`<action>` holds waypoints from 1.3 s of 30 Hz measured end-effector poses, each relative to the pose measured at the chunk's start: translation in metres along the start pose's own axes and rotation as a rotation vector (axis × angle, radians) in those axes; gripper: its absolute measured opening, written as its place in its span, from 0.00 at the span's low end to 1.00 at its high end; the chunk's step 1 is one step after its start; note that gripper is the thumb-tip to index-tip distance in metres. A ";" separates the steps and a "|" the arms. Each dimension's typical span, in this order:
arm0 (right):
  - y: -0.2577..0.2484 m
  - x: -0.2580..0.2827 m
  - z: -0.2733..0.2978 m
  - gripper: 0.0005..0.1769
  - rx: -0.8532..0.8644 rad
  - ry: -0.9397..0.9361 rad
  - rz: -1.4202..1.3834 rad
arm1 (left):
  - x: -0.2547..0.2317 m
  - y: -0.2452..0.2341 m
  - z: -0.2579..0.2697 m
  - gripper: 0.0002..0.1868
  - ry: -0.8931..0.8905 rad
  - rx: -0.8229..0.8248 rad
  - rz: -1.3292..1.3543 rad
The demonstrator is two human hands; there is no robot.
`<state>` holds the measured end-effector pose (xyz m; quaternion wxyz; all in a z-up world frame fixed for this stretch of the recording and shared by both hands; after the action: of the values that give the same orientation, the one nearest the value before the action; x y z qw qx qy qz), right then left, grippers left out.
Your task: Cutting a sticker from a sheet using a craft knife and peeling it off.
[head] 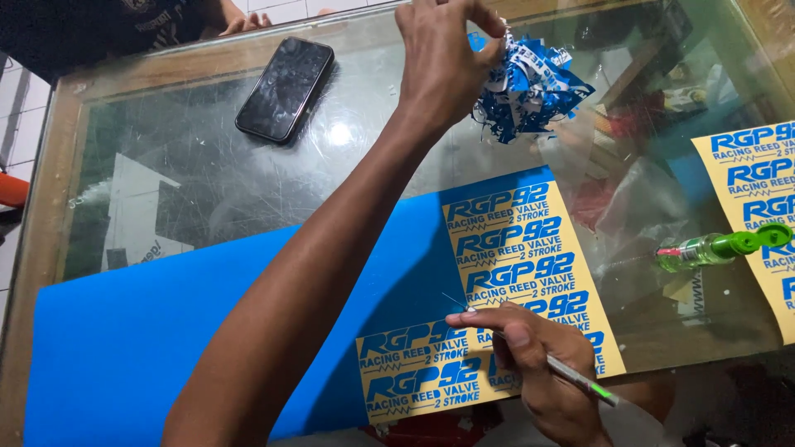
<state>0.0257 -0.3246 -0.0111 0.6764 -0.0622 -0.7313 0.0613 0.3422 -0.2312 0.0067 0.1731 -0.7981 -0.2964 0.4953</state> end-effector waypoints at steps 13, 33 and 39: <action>0.001 0.002 0.001 0.28 -0.057 -0.069 0.042 | 0.027 -0.045 0.008 0.09 0.005 0.028 0.061; 0.001 0.076 -0.044 0.13 -0.306 -0.147 -0.326 | -0.015 -0.244 0.214 0.11 -0.008 0.260 0.006; 0.073 0.057 -0.061 0.10 0.053 -0.880 0.663 | 0.015 -0.253 0.268 0.10 -0.183 0.114 -0.126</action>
<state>0.0822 -0.2427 0.0365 0.2529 -0.2404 -0.8845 0.3097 0.0315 -0.0324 0.0203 0.2212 -0.7183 -0.3321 0.5700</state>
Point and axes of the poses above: each hand's wrist, its own z-axis away from the middle knuckle, its own y-axis out of the palm, x = y × z, the point moved 3 cm from there along -z, towards the middle knuckle, and after that the axes turned 10 degrees about -y, right-handed, at the moved point
